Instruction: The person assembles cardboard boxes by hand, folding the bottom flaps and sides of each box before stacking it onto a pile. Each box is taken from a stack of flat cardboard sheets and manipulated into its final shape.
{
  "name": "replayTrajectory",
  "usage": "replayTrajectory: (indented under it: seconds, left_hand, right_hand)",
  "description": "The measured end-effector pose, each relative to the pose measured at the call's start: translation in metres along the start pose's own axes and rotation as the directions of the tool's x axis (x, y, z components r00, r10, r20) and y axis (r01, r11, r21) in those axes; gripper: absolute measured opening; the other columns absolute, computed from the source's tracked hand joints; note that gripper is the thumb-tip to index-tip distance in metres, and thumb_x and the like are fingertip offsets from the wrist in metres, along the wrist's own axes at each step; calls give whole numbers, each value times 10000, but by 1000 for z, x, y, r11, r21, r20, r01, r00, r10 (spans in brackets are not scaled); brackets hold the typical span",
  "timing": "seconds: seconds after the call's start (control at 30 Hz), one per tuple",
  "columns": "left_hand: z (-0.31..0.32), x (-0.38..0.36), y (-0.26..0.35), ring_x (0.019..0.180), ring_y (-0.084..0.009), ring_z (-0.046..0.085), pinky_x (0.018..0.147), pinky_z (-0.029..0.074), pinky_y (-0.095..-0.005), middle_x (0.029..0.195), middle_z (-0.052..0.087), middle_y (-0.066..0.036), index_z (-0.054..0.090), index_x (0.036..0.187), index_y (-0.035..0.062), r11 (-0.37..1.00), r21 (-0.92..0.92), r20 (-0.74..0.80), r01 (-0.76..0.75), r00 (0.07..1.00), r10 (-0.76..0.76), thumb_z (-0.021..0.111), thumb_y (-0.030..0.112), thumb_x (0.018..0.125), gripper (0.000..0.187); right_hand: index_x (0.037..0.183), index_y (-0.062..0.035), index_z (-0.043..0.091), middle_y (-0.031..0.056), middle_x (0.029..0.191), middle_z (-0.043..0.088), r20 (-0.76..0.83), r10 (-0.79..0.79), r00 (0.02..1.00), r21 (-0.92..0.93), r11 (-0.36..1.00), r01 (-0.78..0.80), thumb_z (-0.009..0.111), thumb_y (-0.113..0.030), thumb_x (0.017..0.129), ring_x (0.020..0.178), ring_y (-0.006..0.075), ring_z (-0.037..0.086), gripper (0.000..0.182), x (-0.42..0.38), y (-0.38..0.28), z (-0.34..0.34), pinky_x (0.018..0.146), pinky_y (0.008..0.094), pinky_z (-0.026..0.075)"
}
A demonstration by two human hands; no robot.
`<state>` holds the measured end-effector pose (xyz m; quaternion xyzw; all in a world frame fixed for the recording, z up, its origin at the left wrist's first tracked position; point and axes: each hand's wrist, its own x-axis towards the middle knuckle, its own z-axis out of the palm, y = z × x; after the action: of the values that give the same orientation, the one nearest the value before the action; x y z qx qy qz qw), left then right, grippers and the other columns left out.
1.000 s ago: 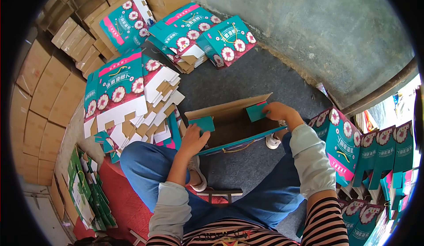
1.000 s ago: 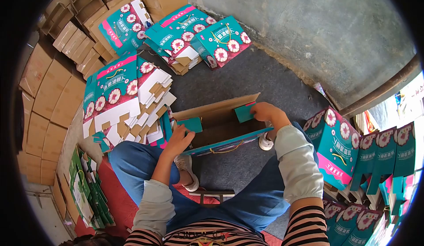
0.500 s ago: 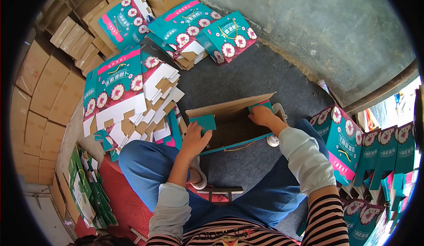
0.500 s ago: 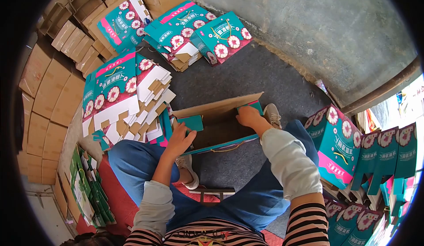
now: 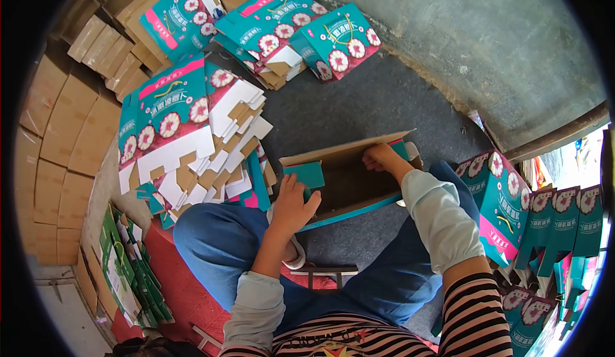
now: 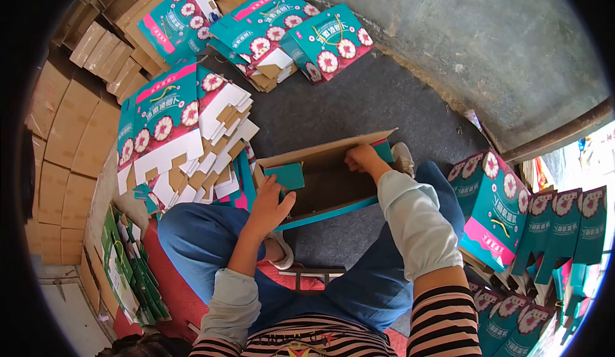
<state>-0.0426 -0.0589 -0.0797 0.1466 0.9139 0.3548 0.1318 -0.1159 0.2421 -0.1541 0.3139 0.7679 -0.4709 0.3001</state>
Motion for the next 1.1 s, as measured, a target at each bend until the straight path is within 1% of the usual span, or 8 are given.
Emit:
replayTrajectory:
  seconds: [0.33, 0.43, 0.53, 0.63, 0.73, 0.83, 0.93, 1.1]
  left_hand:
    - [8, -10, 4, 1332, -469, 284, 1085, 275, -475, 1355, 382, -346, 589, 1007, -44, 995, 64, -83, -71, 994, 76, 591, 333, 837, 413]
    - [10, -13, 4, 1305, -489, 314, 1066, 297, -488, 1334, 399, -353, 583, 964, -42, 993, 69, -127, -96, 986, 104, 608, 311, 819, 382]
    - [9, -13, 6, 1289, -502, 327, 1050, 310, -499, 1323, 405, -359, 577, 933, -40, 992, 73, -145, -104, 983, 114, 612, 296, 813, 359]
    - [9, -11, 6, 1289, -504, 326, 1045, 313, -503, 1322, 406, -360, 577, 927, -39, 990, 78, -152, -114, 980, 125, 609, 291, 813, 351]
    - [10, -10, 6, 1285, -509, 327, 1053, 304, -503, 1312, 406, -371, 574, 929, -60, 991, 66, -152, -113, 981, 122, 604, 302, 815, 381]
    - [8, -9, 9, 1284, -514, 323, 1062, 294, -502, 1307, 401, -383, 570, 931, -83, 994, 50, -144, -102, 984, 108, 599, 312, 817, 412]
    - [9, -11, 8, 1305, -493, 310, 1056, 303, -494, 1339, 393, -354, 582, 939, -43, 993, 72, -141, -93, 985, 103, 607, 294, 817, 360]
    - [10, -10, 5, 1315, -488, 298, 1068, 294, -488, 1347, 386, -351, 582, 947, -43, 993, 77, -128, -87, 987, 96, 600, 309, 825, 373]
  right_hand:
    - [897, -66, 658, 97, 924, 682, -19, 25, 999, 303, 953, -18, 573, -246, 847, 780, 183, 669, 205, -21, 3, -1, 712, 351, 519]
    - [904, -83, 686, 98, 968, 681, 134, 37, 990, -296, 955, 4, 605, -242, 810, 885, 210, 664, 202, -20, -9, -6, 726, 368, 531]
    - [900, -75, 698, 126, 945, 683, 201, 109, 973, -934, 321, 157, 605, -260, 789, 901, 271, 656, 235, -32, -14, 14, 751, 397, 522]
    - [938, -42, 706, 130, 961, 693, 120, -190, 974, -951, 261, 168, 596, -179, 790, 908, 266, 667, 230, -40, -2, 18, 776, 393, 519]
    - [965, -58, 705, 124, 1022, 683, 249, -206, 946, -935, 203, 290, 590, -172, 792, 957, 274, 655, 237, -60, -16, 7, 803, 390, 513]
    - [1018, -92, 698, 104, 1094, 666, 381, 70, 922, -916, 161, 366, 596, -186, 801, 1015, 291, 634, 258, -67, -25, -4, 828, 395, 506]
    - [955, -172, 726, 80, 983, 692, 347, 35, 937, -937, 41, 346, 604, -286, 792, 956, 300, 645, 233, -58, 10, -9, 803, 422, 510]
    - [974, -92, 718, 128, 1022, 682, 426, 71, 902, -902, -42, 430, 616, -206, 795, 963, 312, 651, 236, -69, 4, 3, 784, 422, 524]
